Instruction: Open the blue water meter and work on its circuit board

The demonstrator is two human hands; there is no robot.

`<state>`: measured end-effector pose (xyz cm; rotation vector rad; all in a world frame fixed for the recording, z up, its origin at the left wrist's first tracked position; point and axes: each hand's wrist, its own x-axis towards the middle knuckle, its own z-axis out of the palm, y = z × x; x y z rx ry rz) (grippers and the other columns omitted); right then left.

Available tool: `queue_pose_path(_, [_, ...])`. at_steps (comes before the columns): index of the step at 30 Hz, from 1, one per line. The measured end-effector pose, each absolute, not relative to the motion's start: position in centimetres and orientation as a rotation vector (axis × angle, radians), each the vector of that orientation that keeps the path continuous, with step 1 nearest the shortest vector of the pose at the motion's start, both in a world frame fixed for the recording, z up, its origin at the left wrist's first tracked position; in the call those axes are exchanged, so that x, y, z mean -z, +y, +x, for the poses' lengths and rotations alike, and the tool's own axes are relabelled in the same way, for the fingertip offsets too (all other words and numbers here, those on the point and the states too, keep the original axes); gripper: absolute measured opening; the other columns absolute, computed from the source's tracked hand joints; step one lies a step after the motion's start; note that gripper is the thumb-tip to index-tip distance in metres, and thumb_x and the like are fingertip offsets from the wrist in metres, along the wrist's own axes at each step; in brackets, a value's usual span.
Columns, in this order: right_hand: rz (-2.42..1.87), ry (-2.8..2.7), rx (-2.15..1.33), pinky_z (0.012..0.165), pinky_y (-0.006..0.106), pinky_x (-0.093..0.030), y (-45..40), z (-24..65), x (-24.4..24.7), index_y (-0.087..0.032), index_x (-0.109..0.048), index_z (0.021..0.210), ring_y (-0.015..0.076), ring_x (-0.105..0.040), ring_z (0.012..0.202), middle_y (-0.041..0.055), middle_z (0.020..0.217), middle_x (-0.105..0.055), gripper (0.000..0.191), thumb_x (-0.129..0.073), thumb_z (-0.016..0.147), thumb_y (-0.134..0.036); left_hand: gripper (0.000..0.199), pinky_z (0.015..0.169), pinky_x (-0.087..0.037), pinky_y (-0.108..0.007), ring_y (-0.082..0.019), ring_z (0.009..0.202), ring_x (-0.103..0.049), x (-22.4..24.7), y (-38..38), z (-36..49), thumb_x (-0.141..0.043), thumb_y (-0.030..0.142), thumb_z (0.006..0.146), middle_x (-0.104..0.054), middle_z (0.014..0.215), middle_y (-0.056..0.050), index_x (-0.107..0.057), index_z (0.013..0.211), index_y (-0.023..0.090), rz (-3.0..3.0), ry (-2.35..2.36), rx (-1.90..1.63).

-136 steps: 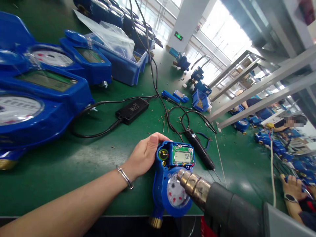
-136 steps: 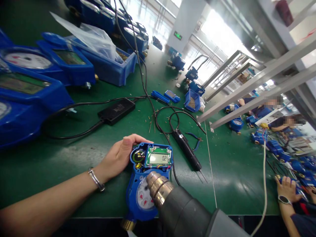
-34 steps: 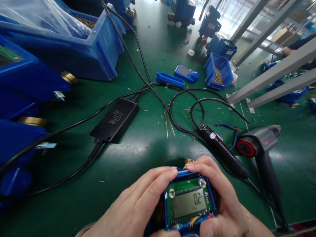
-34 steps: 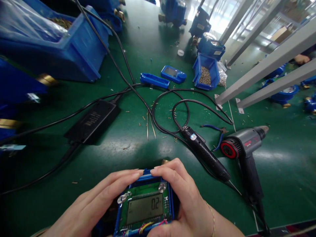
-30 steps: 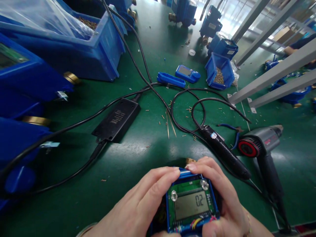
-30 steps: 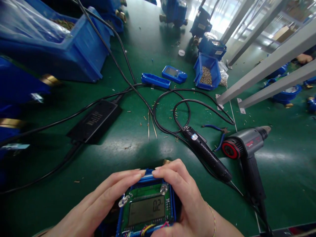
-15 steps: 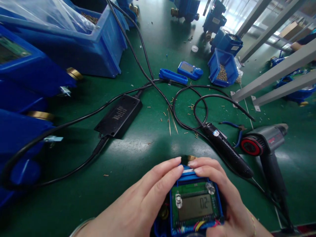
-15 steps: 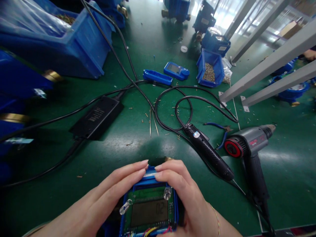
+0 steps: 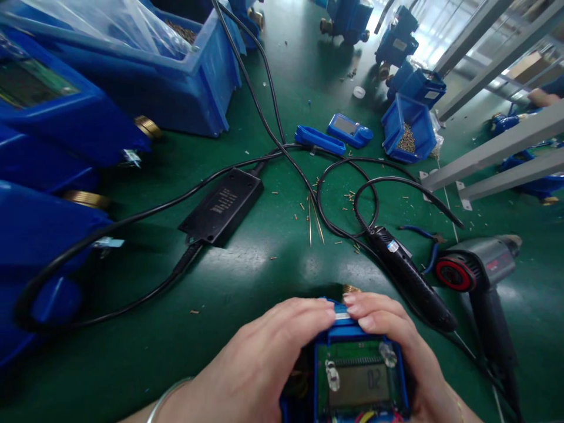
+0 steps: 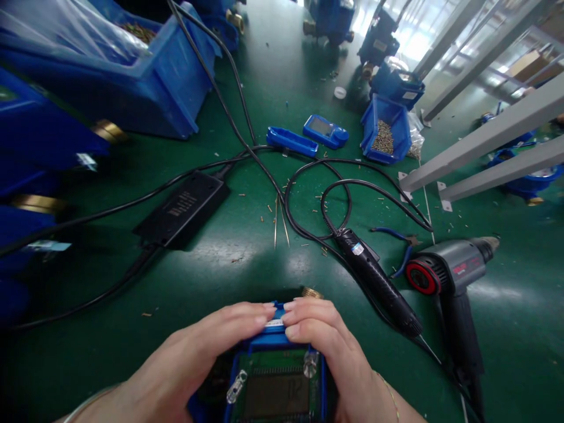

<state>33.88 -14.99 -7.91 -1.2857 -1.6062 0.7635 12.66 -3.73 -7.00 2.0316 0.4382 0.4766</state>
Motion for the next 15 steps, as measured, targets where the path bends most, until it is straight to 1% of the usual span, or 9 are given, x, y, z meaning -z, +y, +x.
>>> queue_pose_path(2, [-1.347,-1.714,-0.707,0.108,0.034,-0.046,-15.0,34.3,7.3,-0.023,-0.038,0.138,0.0266,-0.049,0.128,0.0091,0.136,-0.049,0.075,-0.074,0.077,-0.048,0.098,0.1,-0.05,-0.031,-0.026,0.113,-0.063,7.4,-4.0,12.6,-0.082,0.061,0.062,-0.059,0.131,-0.007,-0.031,0.141,0.033,1.922,0.471,-0.562])
queue_pose_path(3, [-1.39,-1.781,-0.64,0.106,0.035,-0.048,-14.9,34.5,6.7,-0.022,-0.036,0.14,0.0281,-0.048,0.129,0.0107,0.142,-0.044,0.08,-0.075,0.076,-0.049,0.1,0.099,-0.05,-0.031,-0.026,0.112,-0.063,7.6,-4.1,12.6,-0.083,0.061,0.059,-0.059,0.131,-0.006,-0.031,0.14,0.033,1.879,0.463,-0.578])
queue_pose_path(5, [-1.458,-1.948,-0.493,0.102,0.039,-0.051,-14.4,34.7,5.0,-0.023,-0.036,0.142,0.0315,-0.048,0.129,0.0129,0.147,-0.038,0.079,-0.073,0.077,-0.049,0.1,0.098,-0.05,-0.032,-0.027,0.111,-0.064,7.7,-3.9,12.8,-0.085,0.061,0.056,-0.06,0.13,-0.006,-0.034,0.137,0.033,1.815,0.451,-0.559])
queue_pose_path(6, [-1.459,-2.064,-0.436,0.1,0.041,-0.052,-13.9,34.6,4.0,-0.023,-0.04,0.14,0.0324,-0.05,0.127,0.0139,0.146,-0.041,0.074,-0.072,0.079,-0.049,0.099,0.097,-0.051,-0.032,-0.027,0.109,-0.064,7.7,-3.6,13.0,-0.086,0.06,0.055,-0.061,0.128,-0.006,-0.036,0.135,0.032,1.782,0.439,-0.551])
queue_pose_path(9, [-1.376,-2.449,-0.33,0.093,0.044,-0.056,-12.0,33.9,0.9,-0.017,-0.05,0.131,0.0324,-0.057,0.117,0.017,0.131,-0.056,0.06,-0.065,0.084,-0.051,0.093,0.094,-0.052,-0.034,-0.028,0.105,-0.065,8.1,-2.6,13.7,-0.088,0.059,0.052,-0.063,0.12,-0.007,-0.043,0.127,0.026,1.646,0.344,-0.533])
queue_pose_path(11, [-1.454,-2.556,-0.287,0.09,0.043,-0.057,-10.9,33.1,-0.5,-0.015,-0.049,0.13,0.0303,-0.06,0.11,0.016,0.123,-0.061,0.059,-0.068,0.083,-0.045,0.093,0.097,-0.05,-0.037,-0.029,0.108,-0.063,8.6,-1.9,14.4,-0.09,0.058,0.047,-0.061,0.121,-0.007,-0.047,0.124,0.025,1.569,0.241,-0.526])
queue_pose_path(13, [-1.593,-2.595,-0.274,0.085,0.041,-0.058,-10.3,32.2,-1.1,-0.02,-0.045,0.132,0.0287,-0.062,0.103,0.0129,0.115,-0.063,0.063,-0.072,0.08,-0.041,0.1,0.103,-0.046,-0.039,-0.032,0.116,-0.059,9.2,-1.5,15.1,-0.092,0.055,0.043,-0.057,0.129,-0.007,-0.047,0.127,0.026,1.547,0.182,-0.514])
queue_pose_path(14, [-1.62,-2.631,-0.272,0.08,0.04,-0.059,-10.0,31.9,-1.0,-0.022,-0.045,0.131,0.0275,-0.063,0.097,0.0106,0.108,-0.062,0.062,-0.072,0.08,-0.043,0.102,0.105,-0.044,-0.039,-0.033,0.12,-0.056,9.4,-1.4,15.4,-0.093,0.053,0.043,-0.053,0.135,-0.007,-0.045,0.129,0.028,1.551,0.176,-0.5])
queue_pose_path(15, [-1.602,-2.685,-0.256,0.073,0.039,-0.059,-9.7,31.8,-0.8,-0.025,-0.046,0.127,0.0259,-0.062,0.089,0.008,0.1,-0.061,0.055,-0.069,0.081,-0.047,0.103,0.104,-0.045,-0.039,-0.033,0.121,-0.055,9.6,-1.2,15.8,-0.094,0.049,0.047,-0.052,0.137,-0.006,-0.041,0.133,0.03,1.552,0.17,-0.45])
